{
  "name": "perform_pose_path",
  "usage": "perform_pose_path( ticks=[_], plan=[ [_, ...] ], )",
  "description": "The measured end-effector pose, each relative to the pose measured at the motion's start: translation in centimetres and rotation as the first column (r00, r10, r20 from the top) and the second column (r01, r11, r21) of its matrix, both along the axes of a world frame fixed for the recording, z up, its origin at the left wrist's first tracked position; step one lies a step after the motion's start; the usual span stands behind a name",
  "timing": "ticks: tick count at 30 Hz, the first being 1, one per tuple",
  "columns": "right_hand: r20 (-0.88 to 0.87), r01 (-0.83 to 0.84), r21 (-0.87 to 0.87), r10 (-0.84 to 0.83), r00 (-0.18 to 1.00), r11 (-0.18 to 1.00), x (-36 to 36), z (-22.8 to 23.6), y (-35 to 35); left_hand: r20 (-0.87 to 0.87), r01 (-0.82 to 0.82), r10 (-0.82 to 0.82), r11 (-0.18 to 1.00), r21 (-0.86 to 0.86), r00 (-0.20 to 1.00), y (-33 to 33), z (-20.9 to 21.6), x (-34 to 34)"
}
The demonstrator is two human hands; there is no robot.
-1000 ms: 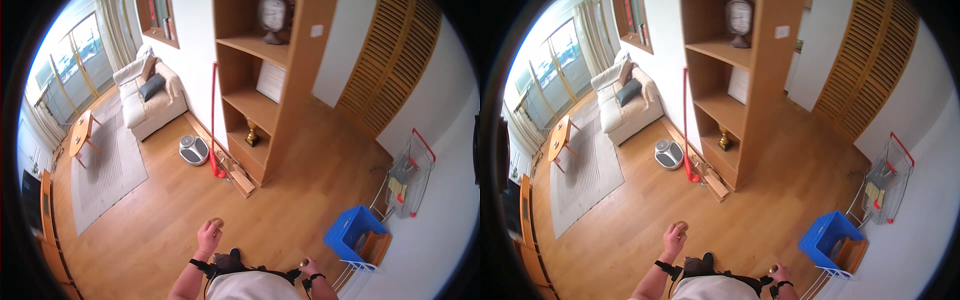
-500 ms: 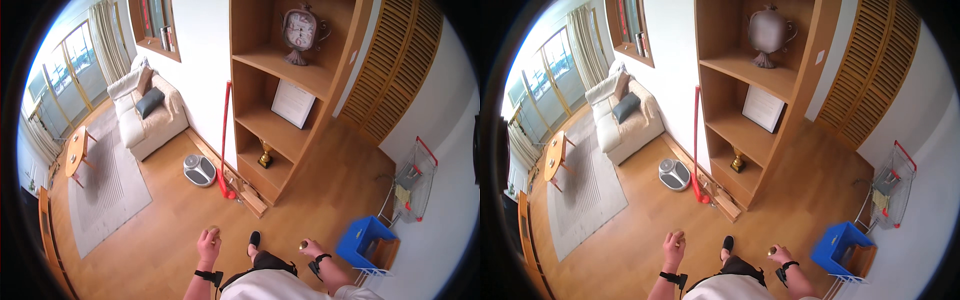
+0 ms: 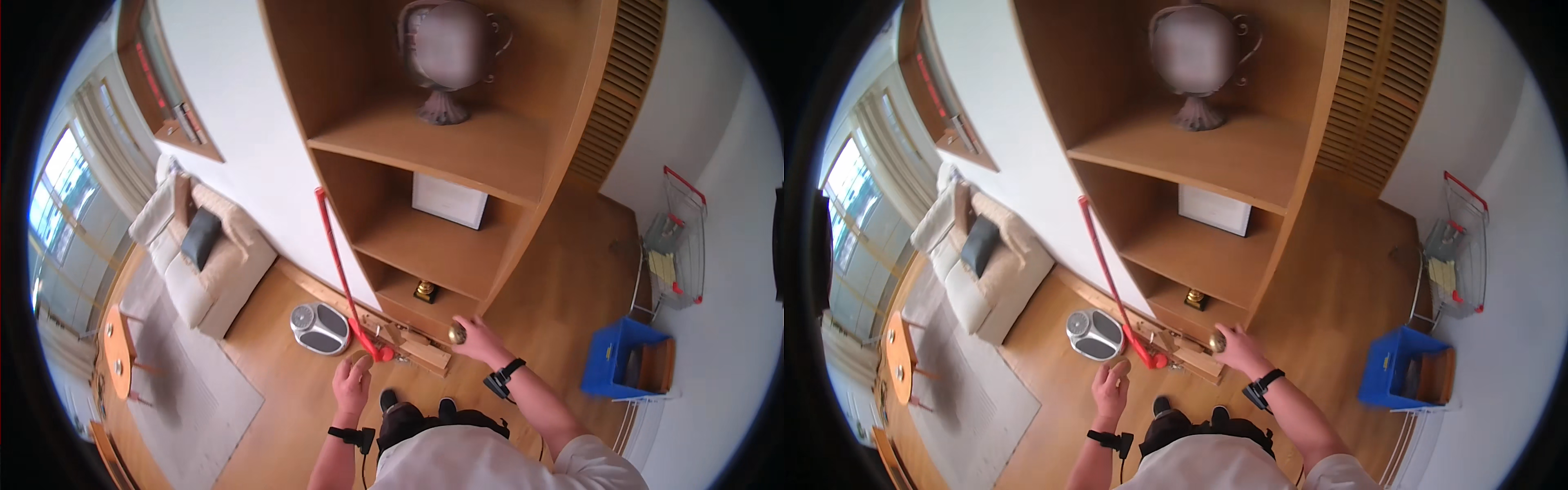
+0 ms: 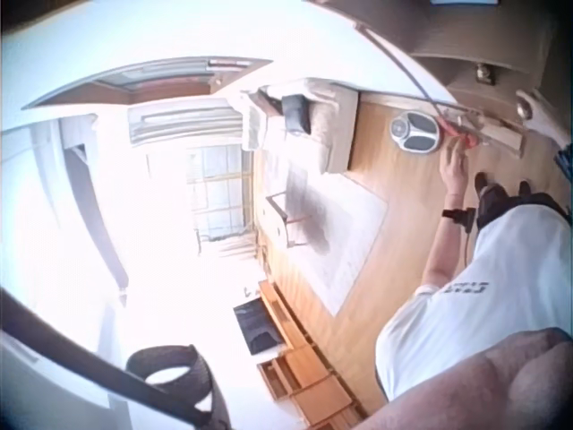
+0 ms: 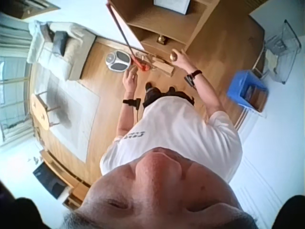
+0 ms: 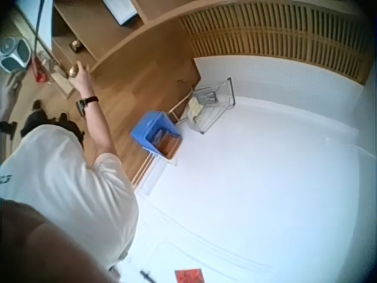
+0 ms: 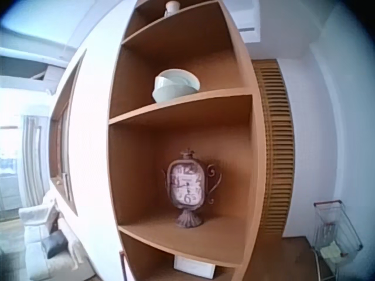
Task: The person moves various decorative items, including a tablet, a trophy, a clock, and a wooden tray, from a blue crate to a wooden shelf. They also place a white plate and a white cup on a coffee table. The person handles the items one by one, walking back and forth between the crate and the furniture.
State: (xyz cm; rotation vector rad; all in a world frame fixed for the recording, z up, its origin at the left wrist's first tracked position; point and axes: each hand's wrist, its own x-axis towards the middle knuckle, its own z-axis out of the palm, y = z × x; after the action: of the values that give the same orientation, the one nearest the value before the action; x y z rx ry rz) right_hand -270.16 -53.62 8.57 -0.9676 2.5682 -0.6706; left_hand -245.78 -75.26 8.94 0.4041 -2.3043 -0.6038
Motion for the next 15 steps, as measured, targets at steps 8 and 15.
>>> perform_pose_path(
  ticks=[8,15],
  plan=[
    [-0.183,0.277,-0.030,-0.278,0.943,0.960,-3.9,3.9,-8.6,0.012,0.428,-0.434,0.884,-0.185,0.901,-11.4,0.6,-15.8],
    [-0.205,0.598,0.162,-0.566,0.799,0.785,-8.6,3.0,-11.7,-0.074,0.441,-0.436,0.895,0.073,0.897,-17.9,0.9,-27.8]
  ],
)
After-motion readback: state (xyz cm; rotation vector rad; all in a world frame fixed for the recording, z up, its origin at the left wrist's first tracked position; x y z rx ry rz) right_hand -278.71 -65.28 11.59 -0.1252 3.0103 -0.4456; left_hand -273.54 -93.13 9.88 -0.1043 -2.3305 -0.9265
